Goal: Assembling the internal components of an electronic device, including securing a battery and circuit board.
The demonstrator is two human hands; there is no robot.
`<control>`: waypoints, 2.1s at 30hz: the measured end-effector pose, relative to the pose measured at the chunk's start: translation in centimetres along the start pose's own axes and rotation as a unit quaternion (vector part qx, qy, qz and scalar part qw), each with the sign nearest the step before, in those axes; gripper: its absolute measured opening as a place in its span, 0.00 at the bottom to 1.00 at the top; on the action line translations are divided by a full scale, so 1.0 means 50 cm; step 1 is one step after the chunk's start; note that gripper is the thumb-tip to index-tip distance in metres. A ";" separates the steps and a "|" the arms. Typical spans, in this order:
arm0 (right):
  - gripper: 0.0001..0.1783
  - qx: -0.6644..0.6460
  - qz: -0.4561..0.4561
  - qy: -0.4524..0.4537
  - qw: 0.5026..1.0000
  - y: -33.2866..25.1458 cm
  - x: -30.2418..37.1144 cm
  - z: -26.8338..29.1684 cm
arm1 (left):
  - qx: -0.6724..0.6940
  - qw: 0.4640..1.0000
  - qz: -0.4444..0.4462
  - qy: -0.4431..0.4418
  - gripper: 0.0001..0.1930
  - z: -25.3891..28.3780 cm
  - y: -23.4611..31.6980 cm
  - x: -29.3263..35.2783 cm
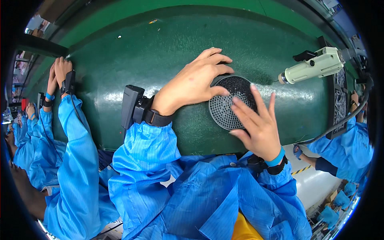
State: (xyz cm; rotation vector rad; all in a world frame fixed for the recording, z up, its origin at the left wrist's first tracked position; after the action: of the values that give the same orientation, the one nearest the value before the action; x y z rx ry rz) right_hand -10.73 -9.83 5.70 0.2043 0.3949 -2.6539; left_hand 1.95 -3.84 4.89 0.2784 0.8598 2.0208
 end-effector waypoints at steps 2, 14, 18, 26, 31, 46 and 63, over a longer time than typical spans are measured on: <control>0.28 0.024 -0.022 0.002 0.999 0.023 0.021 0.013 | -0.005 1.000 0.007 -0.014 0.23 -0.005 0.000 -0.001; 0.27 0.025 -0.047 0.003 0.999 0.029 0.049 0.012 | -0.007 1.000 -0.014 0.017 0.20 -0.018 0.009 -0.008; 0.28 -0.007 -0.023 0.011 1.000 0.004 0.044 0.014 | -0.013 1.000 -0.014 0.011 0.21 -0.024 0.014 -0.009; 0.24 0.019 -0.060 0.017 0.998 0.016 0.051 0.016 | -0.004 0.999 -0.024 0.028 0.19 -0.017 0.020 -0.001; 0.24 -0.010 -0.035 0.050 0.998 0.012 0.053 0.020 | 0.014 0.997 -0.038 0.059 0.16 0.003 0.016 -0.005; 0.48 0.031 0.044 -0.089 0.995 0.005 -0.045 -0.014 | 0.064 0.982 -0.015 0.175 0.08 0.059 0.005 0.004; 0.45 0.035 0.029 -0.046 0.998 -0.025 -0.058 0.001 | 0.069 0.982 -0.002 0.174 0.09 0.063 0.006 -0.001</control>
State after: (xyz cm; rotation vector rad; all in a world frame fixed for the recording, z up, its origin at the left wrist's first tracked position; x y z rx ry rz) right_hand -8.74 -7.59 6.62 0.1125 0.2636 -2.6102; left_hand 3.34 -2.54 7.40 -0.0032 1.2182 2.0404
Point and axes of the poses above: each hand's wrist, its own x-axis away from the middle knuckle, its own z-axis out of the back of the hand, y = z × x, the point moved 9 cm from there along -x, towards the middle knuckle, and after that the axes turned 13 degrees about z, right-handed, at the moved point
